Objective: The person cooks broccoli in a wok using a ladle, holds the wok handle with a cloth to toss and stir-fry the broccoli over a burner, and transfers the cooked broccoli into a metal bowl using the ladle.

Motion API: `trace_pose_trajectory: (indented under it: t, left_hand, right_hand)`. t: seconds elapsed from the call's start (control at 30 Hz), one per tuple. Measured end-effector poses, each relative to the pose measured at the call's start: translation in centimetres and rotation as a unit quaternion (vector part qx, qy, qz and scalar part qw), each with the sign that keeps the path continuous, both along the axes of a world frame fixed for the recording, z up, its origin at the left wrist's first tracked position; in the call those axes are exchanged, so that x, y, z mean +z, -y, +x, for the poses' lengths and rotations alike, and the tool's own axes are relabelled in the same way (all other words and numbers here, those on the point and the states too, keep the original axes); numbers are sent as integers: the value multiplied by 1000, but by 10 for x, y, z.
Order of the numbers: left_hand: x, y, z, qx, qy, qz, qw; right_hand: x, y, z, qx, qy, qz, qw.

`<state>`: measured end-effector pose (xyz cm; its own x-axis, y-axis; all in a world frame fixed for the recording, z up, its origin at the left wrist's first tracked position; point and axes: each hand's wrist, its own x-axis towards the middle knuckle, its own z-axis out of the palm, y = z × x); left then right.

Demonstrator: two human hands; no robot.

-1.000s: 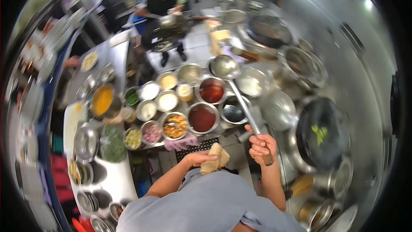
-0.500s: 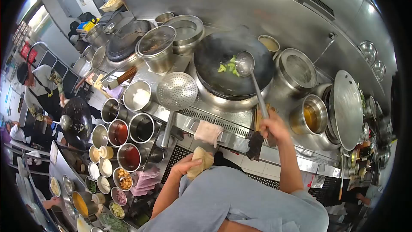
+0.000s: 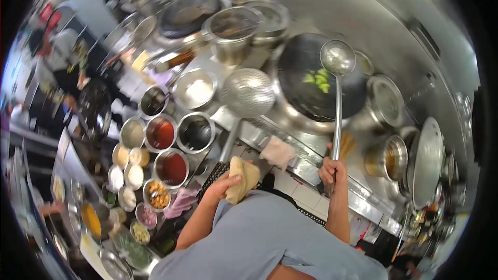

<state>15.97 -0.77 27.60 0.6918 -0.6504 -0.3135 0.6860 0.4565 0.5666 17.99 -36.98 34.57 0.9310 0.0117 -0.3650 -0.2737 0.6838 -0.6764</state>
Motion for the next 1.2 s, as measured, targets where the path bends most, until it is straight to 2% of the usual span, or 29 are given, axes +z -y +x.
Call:
trace_pose_trajectory:
  t: [0.1, 0.13, 0.23, 0.27, 0.3, 0.37, 0.4, 0.43, 0.53, 0.57, 0.7, 0.73, 0.8, 0.9, 0.93, 1.0, 1.03, 1.07, 1.1, 1.13, 1.17, 1.2]
  left_hand:
    - [2, -26, 7, 71, 25, -11, 997]
    - [6, -37, 12, 84, 29, -20, 996]
    - [7, -69, 33, 140, 48, -22, 989]
    - [1, -88, 41, 158, -16, 30, 987]
    - [-10, -96, 58, 249, -20, 69, 966]
    - [-7, -130, 106, 322, -39, 165, 931]
    - [-12, -147, 135, 354, -34, 165, 920]
    - [-29, -166, 166, 339, -24, 134, 931]
    - [-68, -195, 237, 327, -75, 149, 930]
    - [-81, -200, 247, 314, -84, 142, 935]
    - [-93, -211, 255, 272, -64, 163, 946]
    - [-98, -213, 254, 261, -54, 144, 953]
    - [-87, -210, 243, 277, -47, 161, 946]
    - [-73, -217, 213, 299, -14, 202, 933]
    - [-63, -223, 194, 324, 16, 204, 924]
    - [-19, -230, 142, 415, 36, 135, 899]
    - [6, -246, 110, 436, 99, 157, 880]
    - [71, -226, 85, 429, 267, 41, 862]
    - [115, -221, 69, 396, 370, 25, 840]
    - [156, -220, 52, 365, 459, 42, 809]
    - [197, -217, 39, 324, 539, 60, 775]
    - [239, -208, 33, 266, 617, 92, 735]
  right_hand:
    - [0, -62, 16, 112, -20, -119, 986]
    - [4, -86, 21, 140, -28, -124, 982]
    - [0, -147, 35, 246, -9, -269, 931]
    - [-2, -166, 39, 268, 10, -316, 910]
    - [-6, -180, 46, 288, 28, -361, 886]
    - [-20, -200, 63, 326, 44, -426, 843]
    - [-27, -209, 71, 344, 50, -458, 818]
    - [-29, -219, 78, 345, 67, -502, 790]
    - [-54, -245, 88, 330, 90, -624, 703]
    - [-78, -245, 89, 293, 151, -675, 660]
    - [-42, -242, 73, 329, 61, -520, 786]
    - [-56, -229, 70, 344, 58, -479, 806]
    - [-32, -222, 51, 300, 67, -486, 818]
    - [0, -204, 41, 233, 39, -437, 868]
    - [13, -198, 42, 206, 36, -424, 881]
    - [34, -176, 60, 151, 3, -445, 882]
    - [43, -162, 78, 123, 31, -462, 878]
    - [42, -149, 103, 87, 41, -471, 877]
    - [49, -134, 132, 75, 69, -492, 865]
    - [59, -122, 162, 73, 83, -513, 851]
    - [33, -102, 208, 64, 120, -537, 832]
    - [59, -102, 234, 58, 88, -559, 822]
